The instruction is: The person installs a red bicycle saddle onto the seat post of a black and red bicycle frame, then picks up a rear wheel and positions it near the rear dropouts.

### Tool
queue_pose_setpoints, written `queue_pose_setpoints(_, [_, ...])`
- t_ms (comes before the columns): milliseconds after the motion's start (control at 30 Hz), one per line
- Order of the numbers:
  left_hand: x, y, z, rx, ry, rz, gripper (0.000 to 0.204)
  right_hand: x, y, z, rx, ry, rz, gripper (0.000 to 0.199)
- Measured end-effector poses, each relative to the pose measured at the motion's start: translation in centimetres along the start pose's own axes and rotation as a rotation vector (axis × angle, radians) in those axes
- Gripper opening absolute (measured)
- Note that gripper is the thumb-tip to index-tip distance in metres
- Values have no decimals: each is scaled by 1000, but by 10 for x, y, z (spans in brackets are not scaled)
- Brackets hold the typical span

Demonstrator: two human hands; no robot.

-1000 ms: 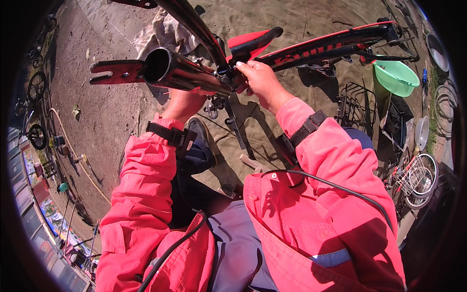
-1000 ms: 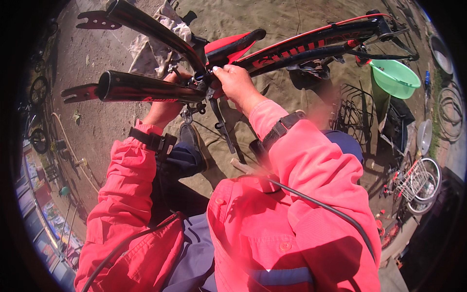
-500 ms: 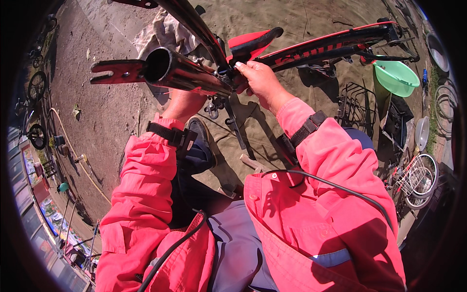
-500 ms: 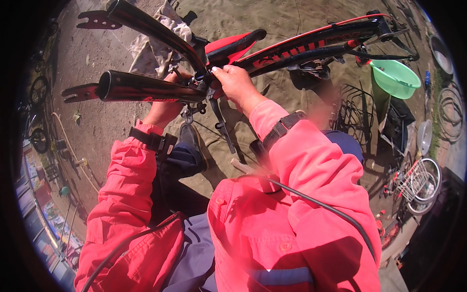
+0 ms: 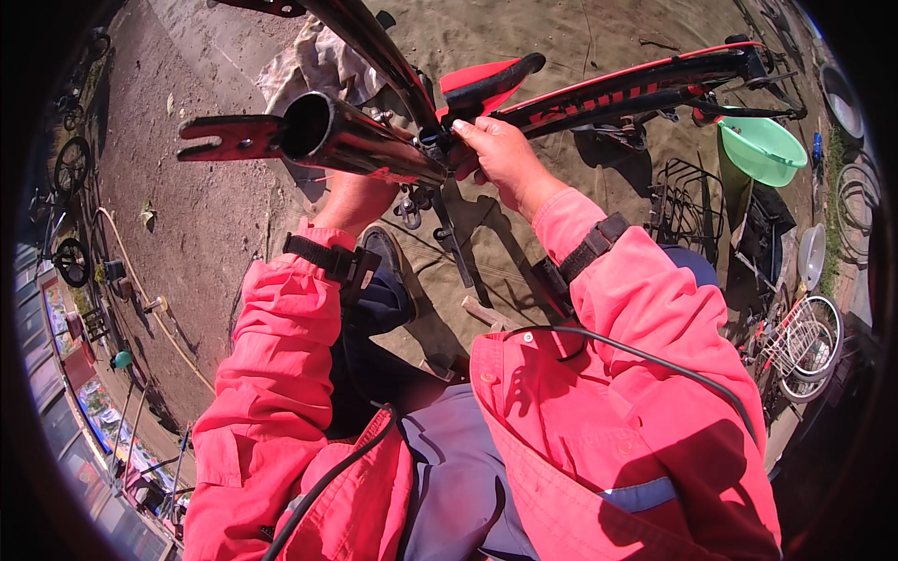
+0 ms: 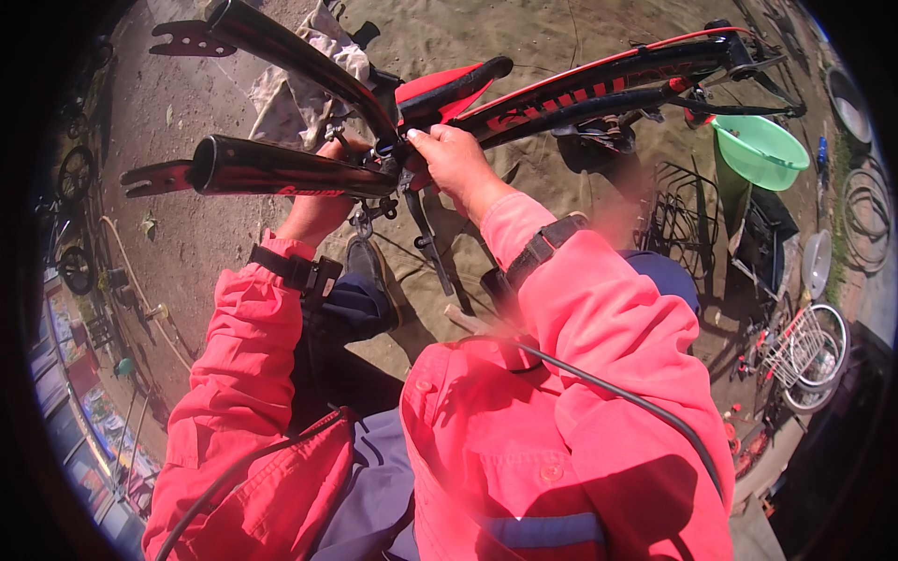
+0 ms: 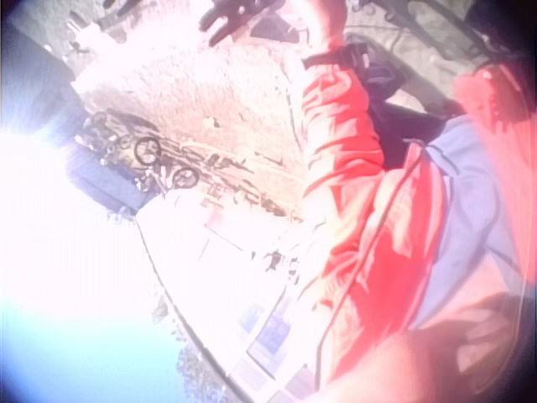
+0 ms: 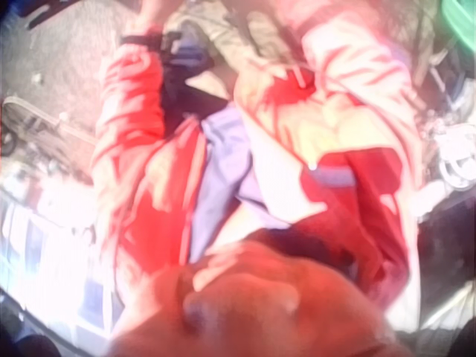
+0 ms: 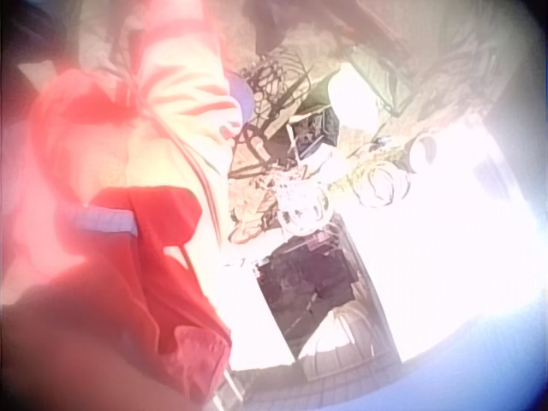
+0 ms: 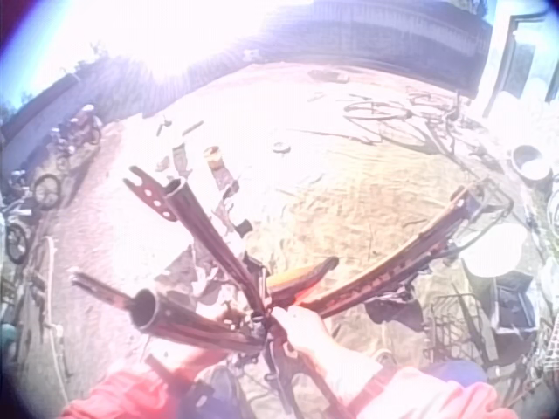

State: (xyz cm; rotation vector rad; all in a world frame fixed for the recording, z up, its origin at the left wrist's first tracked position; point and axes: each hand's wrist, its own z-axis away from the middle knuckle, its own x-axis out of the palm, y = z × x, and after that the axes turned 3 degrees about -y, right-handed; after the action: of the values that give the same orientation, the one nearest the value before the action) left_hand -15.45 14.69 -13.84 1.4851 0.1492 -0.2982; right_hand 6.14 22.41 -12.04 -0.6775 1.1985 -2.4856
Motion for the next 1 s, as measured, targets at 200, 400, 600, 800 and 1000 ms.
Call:
queue_pose_setpoints(200, [1,3,0,40,-6,-71,26,1,-1,1,-4,2,-7,24])
queue_pose_setpoints(400, [2,2,0,13,14,-17,25,1,-1,1,-17,3,1,23])
queue_pose_setpoints(600, [1,6,0,29,-3,-5,24,1,0,0,-27,1,13,23])
queue_pose_setpoints(800, [-2,10,-1,80,-41,-161,24,0,1,-1,-38,4,34,23])
queue_pose_setpoints(1000, [-2,5,-4,-16,-16,-73,21,0,0,0,-25,0,22,23])
